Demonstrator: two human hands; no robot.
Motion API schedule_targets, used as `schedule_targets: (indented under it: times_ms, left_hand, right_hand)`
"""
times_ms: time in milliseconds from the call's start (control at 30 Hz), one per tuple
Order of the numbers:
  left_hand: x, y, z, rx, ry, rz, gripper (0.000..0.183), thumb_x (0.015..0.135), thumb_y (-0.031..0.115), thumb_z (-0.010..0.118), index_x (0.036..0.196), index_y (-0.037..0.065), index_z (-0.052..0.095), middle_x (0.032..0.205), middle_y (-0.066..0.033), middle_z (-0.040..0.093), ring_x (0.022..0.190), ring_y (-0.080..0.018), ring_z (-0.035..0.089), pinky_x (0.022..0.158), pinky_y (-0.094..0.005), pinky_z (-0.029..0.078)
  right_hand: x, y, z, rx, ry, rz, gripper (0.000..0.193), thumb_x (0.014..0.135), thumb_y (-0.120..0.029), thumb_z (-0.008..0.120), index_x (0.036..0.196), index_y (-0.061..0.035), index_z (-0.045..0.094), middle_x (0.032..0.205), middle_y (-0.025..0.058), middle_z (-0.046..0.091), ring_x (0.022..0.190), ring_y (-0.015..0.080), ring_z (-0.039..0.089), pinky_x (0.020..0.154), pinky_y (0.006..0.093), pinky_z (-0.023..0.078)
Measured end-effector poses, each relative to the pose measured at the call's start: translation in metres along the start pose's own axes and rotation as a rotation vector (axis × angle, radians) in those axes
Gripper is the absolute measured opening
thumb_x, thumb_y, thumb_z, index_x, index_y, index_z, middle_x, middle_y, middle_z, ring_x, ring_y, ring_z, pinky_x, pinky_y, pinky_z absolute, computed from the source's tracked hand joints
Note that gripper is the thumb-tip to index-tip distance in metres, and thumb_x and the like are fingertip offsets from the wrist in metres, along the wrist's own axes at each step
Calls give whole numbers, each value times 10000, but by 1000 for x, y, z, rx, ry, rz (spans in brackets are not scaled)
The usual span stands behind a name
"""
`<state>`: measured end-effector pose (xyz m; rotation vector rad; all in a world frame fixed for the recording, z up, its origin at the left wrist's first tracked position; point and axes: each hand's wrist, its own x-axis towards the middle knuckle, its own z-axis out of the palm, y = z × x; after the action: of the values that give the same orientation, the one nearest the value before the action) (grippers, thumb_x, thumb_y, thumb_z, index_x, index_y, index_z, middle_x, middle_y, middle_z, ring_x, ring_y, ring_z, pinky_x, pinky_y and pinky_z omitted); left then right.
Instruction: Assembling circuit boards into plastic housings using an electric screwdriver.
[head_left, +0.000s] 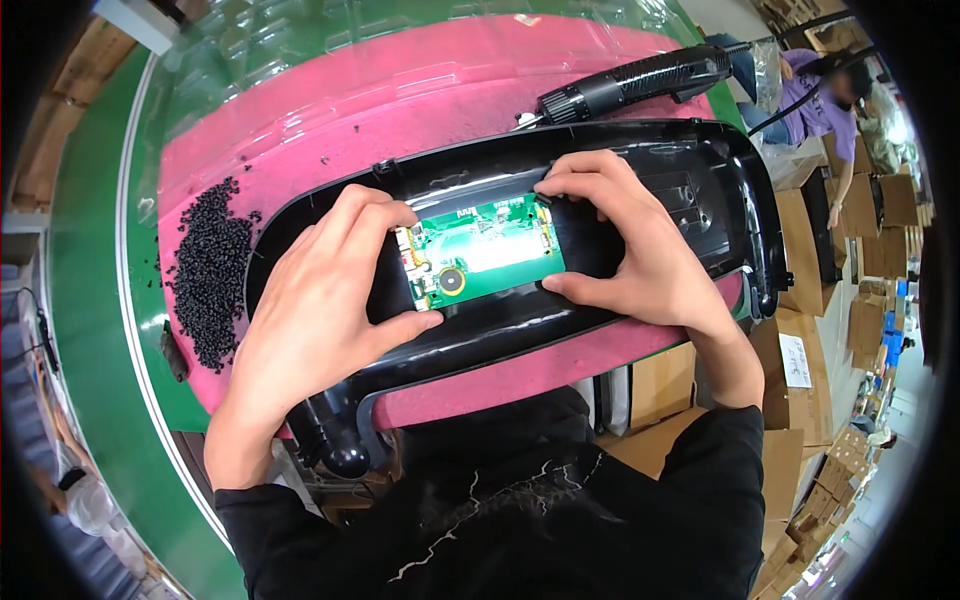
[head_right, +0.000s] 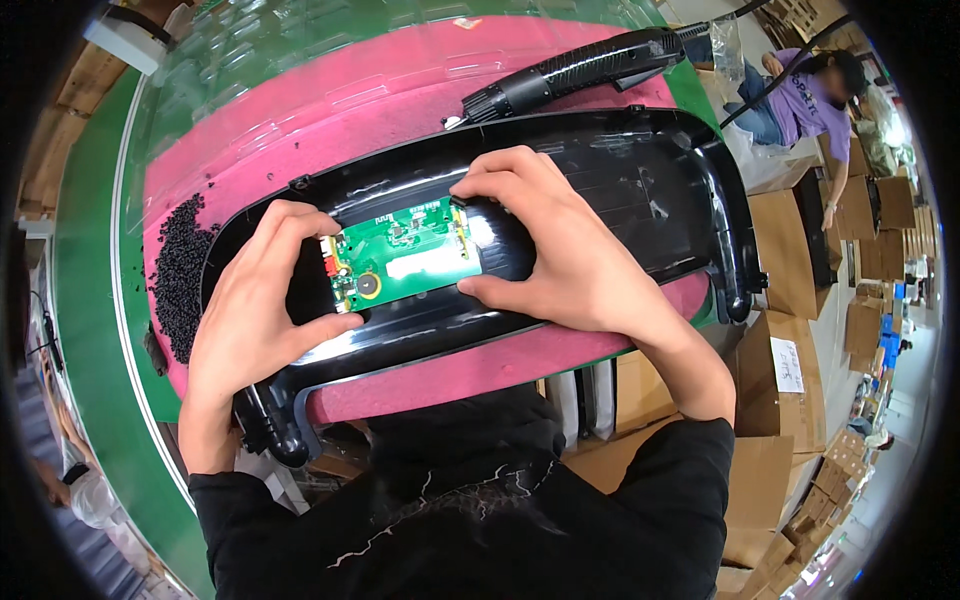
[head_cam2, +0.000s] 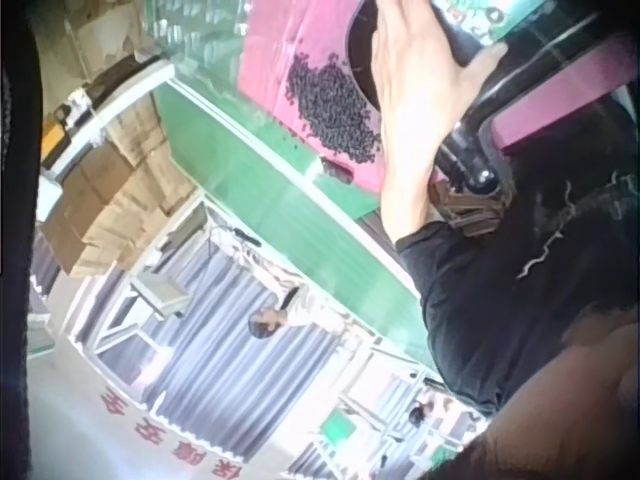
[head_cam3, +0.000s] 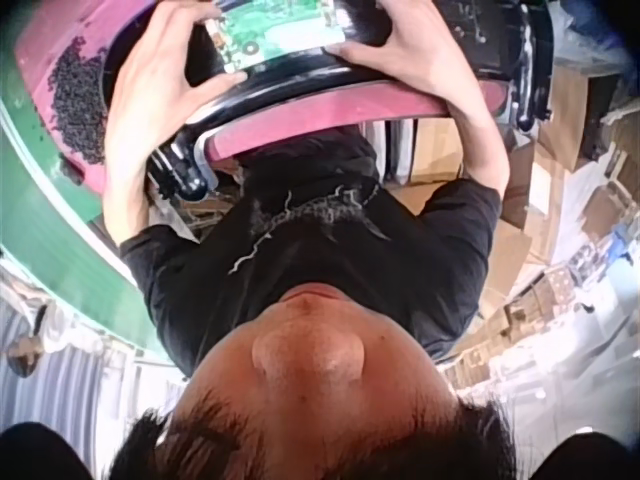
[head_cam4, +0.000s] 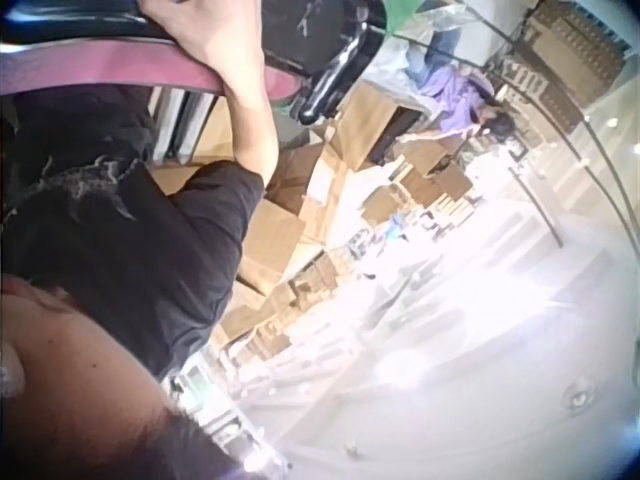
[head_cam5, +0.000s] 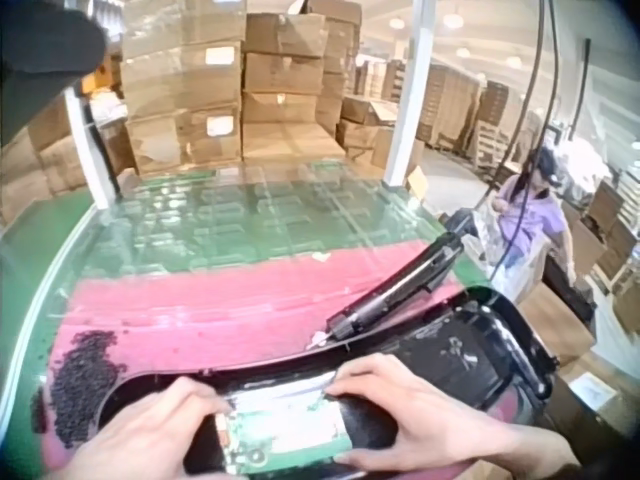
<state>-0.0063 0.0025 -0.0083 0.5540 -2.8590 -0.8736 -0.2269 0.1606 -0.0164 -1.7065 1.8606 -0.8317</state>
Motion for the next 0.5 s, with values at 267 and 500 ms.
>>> schedule_targets:
  times_ms: [267,500]
  left_hand:
    - [0,0,2,11,15,16,671,557,142,831,1125,32,491,1113,-127,501,1041,-348,537,856,-407,451]
    - [1,-3,1,11,30,40,668,562,155,835,1123,32,495,1117,-129,503,1044,-350,536,856,-405,451]
  right_hand:
    - [-1,7,4,-76,23,-90,572,671,-124,773,1173,-24,517,1189,131,476,1087,320,476,951,379,401]
    - [1,5,3,-82,27,-80,575,670,-112,771,1180,-29,517,1183,131,477,1100,317,469,955,378,396]
